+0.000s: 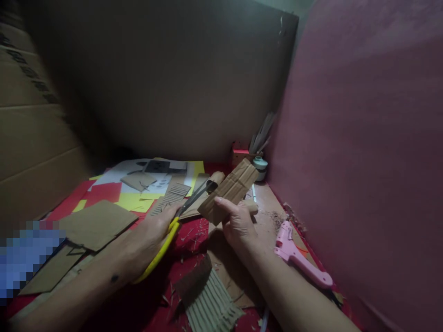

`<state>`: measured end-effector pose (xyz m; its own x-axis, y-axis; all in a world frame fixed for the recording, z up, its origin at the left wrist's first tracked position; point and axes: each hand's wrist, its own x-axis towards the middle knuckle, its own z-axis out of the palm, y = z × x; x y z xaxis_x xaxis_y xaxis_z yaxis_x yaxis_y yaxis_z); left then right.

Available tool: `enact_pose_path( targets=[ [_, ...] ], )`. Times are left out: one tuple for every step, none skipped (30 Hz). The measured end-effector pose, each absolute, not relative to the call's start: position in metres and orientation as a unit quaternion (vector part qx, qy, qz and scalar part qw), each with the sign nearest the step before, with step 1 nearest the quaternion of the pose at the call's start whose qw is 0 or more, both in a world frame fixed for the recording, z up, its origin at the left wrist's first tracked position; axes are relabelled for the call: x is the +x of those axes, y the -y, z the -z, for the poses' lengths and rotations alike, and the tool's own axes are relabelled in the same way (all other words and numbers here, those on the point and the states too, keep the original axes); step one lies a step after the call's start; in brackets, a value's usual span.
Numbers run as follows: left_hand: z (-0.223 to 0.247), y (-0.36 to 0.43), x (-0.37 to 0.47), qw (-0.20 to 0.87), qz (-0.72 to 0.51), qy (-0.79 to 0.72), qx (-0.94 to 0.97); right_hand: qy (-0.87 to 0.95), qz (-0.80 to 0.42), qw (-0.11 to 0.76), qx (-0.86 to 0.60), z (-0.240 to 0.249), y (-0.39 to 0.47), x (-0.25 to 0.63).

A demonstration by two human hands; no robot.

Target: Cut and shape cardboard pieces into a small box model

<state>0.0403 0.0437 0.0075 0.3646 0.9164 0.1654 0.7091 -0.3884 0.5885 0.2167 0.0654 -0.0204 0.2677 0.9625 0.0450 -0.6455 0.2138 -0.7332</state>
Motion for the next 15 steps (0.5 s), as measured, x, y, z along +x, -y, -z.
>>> enact_pose_path(
  targets=[
    [-0.010,-0.042,0.041,0.203,-0.233,-0.500,0.809,0.251,-0.548,0.739,-0.301,0.019,-0.066,0.217],
    [-0.011,-0.041,0.043,0.193,-0.227,-0.496,0.815,0.244,-0.550,0.742,-0.295,0.019,-0.066,0.218],
    [-0.012,-0.040,0.044,0.184,-0.221,-0.498,0.818,0.239,-0.555,0.743,-0.287,0.018,-0.067,0.219],
    [-0.011,-0.040,0.045,0.178,-0.212,-0.501,0.820,0.237,-0.560,0.743,-0.279,0.018,-0.067,0.220],
    [-0.010,-0.040,0.046,0.174,-0.203,-0.506,0.820,0.237,-0.564,0.743,-0.272,0.018,-0.067,0.220],
    [-0.009,-0.040,0.047,0.173,-0.192,-0.510,0.820,0.236,-0.566,0.743,-0.268,0.018,-0.067,0.220],
    [-0.008,-0.040,0.047,0.174,-0.183,-0.513,0.820,0.235,-0.567,0.743,-0.267,0.017,-0.067,0.220],
    [-0.007,-0.040,0.048,0.176,-0.176,-0.515,0.820,0.234,-0.566,0.743,-0.269,0.017,-0.067,0.220],
    [-0.006,-0.040,0.048,0.178,-0.171,-0.516,0.820,0.233,-0.565,0.744,-0.271,0.017,-0.066,0.219],
    [-0.005,-0.040,0.048,0.179,-0.168,-0.516,0.820,0.233,-0.564,0.744,-0.272,0.018,-0.066,0.219],
    [-0.004,-0.040,0.047,0.181,-0.167,-0.516,0.821,0.232,-0.563,0.745,-0.273,0.018,-0.066,0.219],
    [-0.002,-0.040,0.047,0.182,-0.168,-0.515,0.821,0.231,-0.562,0.746,-0.273,0.019,-0.066,0.218],
    [-0.001,-0.040,0.046,0.184,-0.171,-0.515,0.820,0.231,-0.562,0.747,-0.272,0.020,-0.066,0.218],
    [0.001,-0.040,0.045,0.187,-0.177,-0.514,0.818,0.232,-0.563,0.746,-0.269,0.021,-0.066,0.218],
    [0.003,-0.040,0.045,0.193,-0.193,-0.513,0.814,0.232,-0.564,0.746,-0.268,0.021,-0.067,0.218]
  ],
)
